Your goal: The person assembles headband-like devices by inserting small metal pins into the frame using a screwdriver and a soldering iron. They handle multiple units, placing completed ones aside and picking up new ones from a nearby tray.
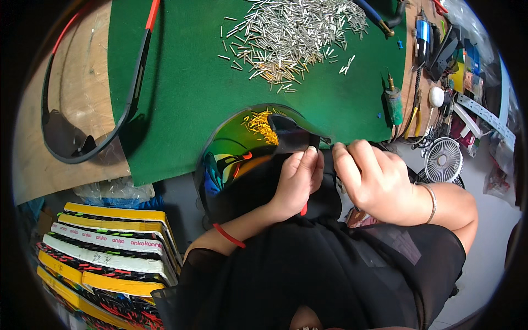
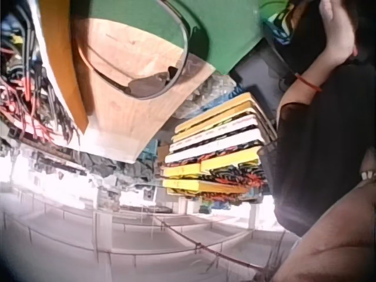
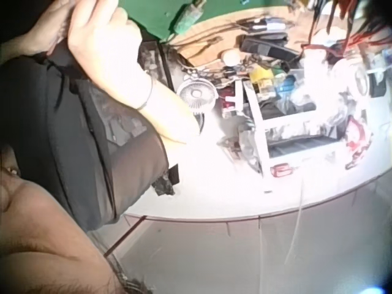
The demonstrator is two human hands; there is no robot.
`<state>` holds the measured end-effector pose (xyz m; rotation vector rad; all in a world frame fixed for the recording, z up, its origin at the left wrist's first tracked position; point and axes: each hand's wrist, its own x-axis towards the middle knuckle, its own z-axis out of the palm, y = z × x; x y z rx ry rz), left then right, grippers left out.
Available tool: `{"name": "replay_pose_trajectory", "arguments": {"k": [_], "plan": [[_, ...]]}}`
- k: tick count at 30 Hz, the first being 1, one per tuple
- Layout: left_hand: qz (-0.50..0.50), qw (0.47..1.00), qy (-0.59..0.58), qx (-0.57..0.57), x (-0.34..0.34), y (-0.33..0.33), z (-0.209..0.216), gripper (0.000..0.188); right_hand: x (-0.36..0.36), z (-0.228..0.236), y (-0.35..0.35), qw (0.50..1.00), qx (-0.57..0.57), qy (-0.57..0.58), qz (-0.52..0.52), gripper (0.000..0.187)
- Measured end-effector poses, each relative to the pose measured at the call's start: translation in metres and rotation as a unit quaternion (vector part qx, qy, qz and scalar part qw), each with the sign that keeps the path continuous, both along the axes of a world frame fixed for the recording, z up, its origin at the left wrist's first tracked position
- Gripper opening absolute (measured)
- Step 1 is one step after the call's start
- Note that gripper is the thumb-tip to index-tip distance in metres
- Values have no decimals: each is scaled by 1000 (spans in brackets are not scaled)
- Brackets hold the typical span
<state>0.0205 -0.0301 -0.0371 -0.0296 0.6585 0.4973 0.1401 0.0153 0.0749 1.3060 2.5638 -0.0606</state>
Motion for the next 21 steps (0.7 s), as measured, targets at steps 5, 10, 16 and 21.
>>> {"name": "replay_pose_trajectory", "arguments": {"k": [5,10,16,21], "plan": [[-5,997,-42,68,-6,-4,-7,36,-4,0,-6,1000,-13,-20,-16,24],[3,998,-26,51,-4,-4,-4,36,-5,-4,-9,995,-26,-10,-94,18],[-18,1000,20,-12,-4,8,7,32,-2,0,1,996,-39,-5,-82,13],[-6,1000,0,-31,-1,7,4,31,-8,1,1,998,17,1,-55,15]]}}
